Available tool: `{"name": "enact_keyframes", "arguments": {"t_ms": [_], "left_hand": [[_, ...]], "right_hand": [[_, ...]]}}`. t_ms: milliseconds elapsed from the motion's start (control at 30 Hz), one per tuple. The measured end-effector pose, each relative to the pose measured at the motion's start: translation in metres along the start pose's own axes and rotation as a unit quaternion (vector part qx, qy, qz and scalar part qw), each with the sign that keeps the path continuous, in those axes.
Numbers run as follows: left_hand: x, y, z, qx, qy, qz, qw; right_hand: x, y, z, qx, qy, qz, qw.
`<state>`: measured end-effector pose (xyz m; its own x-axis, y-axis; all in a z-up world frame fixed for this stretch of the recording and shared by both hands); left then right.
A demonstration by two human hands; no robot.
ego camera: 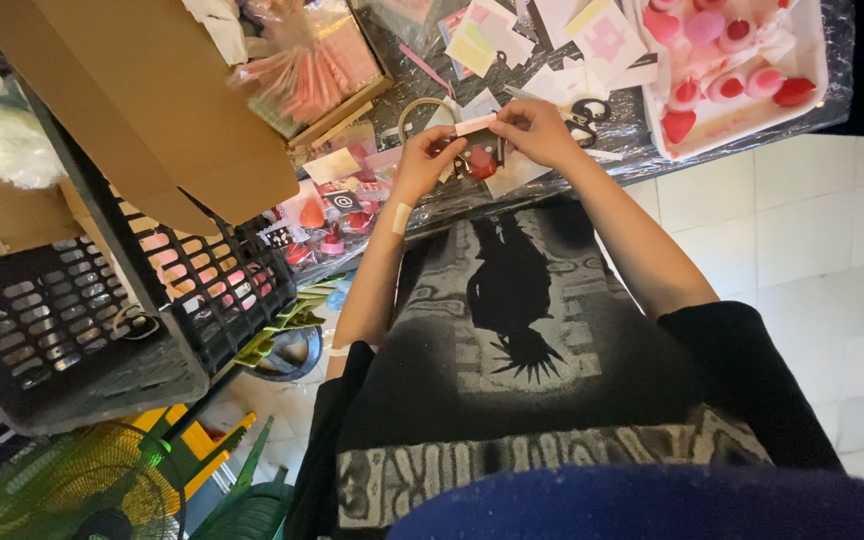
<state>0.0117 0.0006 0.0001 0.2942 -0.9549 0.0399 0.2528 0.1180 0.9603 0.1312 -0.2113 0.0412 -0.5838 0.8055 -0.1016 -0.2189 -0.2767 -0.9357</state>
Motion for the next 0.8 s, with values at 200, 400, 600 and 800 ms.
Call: {"name": "enact_keyframes", "arguments": {"t_ms": [200, 400, 600, 800], "left_hand": [[-0.005, -0.019, -0.001, -0.011, 0.021, -0.022, 0.999], [-0.002, -0.014, -0.001, -0.011, 0.036, -0.046, 0.998], [0.002, 0.005, 0.002, 0.016, 0.018, 0.005, 1.000], [0.012, 0.021, 0.001, 0.066, 0.131, -0.038, 0.989]], "right_hand": [[0.002, -0.001, 0.000, -0.010, -0.002, 0.031, 0.999], [0.001, 0.005, -0.001, -0.043, 0.016, 0.085, 0.995], [0.000, 0.028, -0.007, -0.033, 0.026, 0.031, 0.999], [-0.025, 0.024, -0.017, -0.021, 0.174, -0.138, 0.975]]}}
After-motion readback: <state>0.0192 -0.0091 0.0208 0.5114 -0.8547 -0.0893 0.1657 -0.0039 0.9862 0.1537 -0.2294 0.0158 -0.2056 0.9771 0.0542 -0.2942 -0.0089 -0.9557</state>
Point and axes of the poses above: each hand's wrist, its own z-axis away from the middle knuckle, its own x-axis out of the palm, y = z × x, the point moved 1 cm from there along -z, towards the middle knuckle, and after that the axes turned 9 degrees about y, right-handed, at the moved point
